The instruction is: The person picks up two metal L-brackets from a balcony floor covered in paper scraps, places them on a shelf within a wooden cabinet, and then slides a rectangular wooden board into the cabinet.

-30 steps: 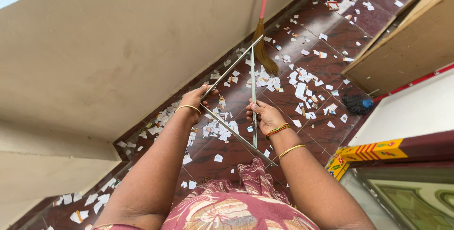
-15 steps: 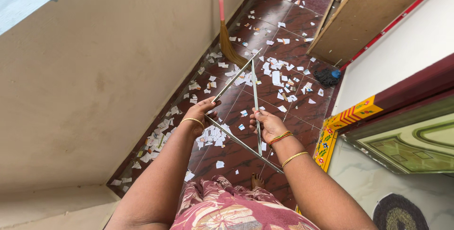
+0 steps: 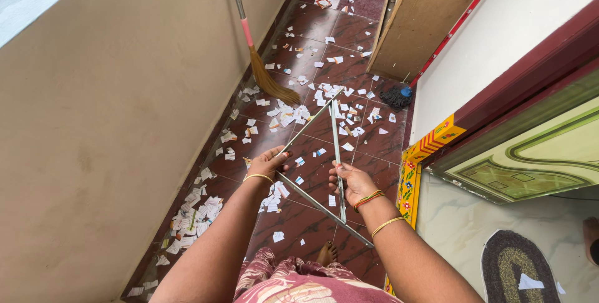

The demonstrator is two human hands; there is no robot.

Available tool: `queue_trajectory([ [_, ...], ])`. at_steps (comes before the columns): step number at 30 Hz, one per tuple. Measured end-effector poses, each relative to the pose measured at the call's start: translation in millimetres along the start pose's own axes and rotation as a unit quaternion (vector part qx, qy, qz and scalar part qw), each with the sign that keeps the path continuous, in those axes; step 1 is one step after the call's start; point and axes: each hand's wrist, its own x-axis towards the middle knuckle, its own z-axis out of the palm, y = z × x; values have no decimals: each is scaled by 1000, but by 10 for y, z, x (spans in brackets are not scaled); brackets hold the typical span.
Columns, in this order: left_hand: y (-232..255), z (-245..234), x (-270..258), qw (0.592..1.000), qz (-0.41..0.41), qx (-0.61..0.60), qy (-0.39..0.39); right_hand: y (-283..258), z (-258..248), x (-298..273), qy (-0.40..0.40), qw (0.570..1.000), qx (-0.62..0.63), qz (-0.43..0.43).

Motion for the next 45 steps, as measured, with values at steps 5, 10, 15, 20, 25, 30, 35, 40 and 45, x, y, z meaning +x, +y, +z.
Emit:
queue_trajectory([
  [5,37,238,280,998,-51,14,-38,-148,-235,96,1,1000,11,-11],
  [10,118,547,496,995,-94,25,-33,-357,-475,232,6,1000,-9,-20],
  [15,63,791,703,993,-72,65,-66,-525,-683,348,11,1000,-4,-19],
  [20,-25,970,940,991,-92,81,-62,-658,-835,417,18,1000,9,-14],
  [25,-128,1099,1092,993,-67,79,-62,-744,-937,479,16,1000,-10,0],
  [30,-183,1235,1166,995,-55,71,-53,-753,-1075,619,17,1000,-4,-13],
  [35,-97,1346,1212,994,-66,82,-43,-801,-1136,758,18,999,4,-39],
  [40,2,1366,1387,994,-63,70,-56,-911,-1067,871,31,999,13,-41],
  [45,178,1392,1659,993,-92,67,-40,-1110,-961,998,33,998,20,-46],
])
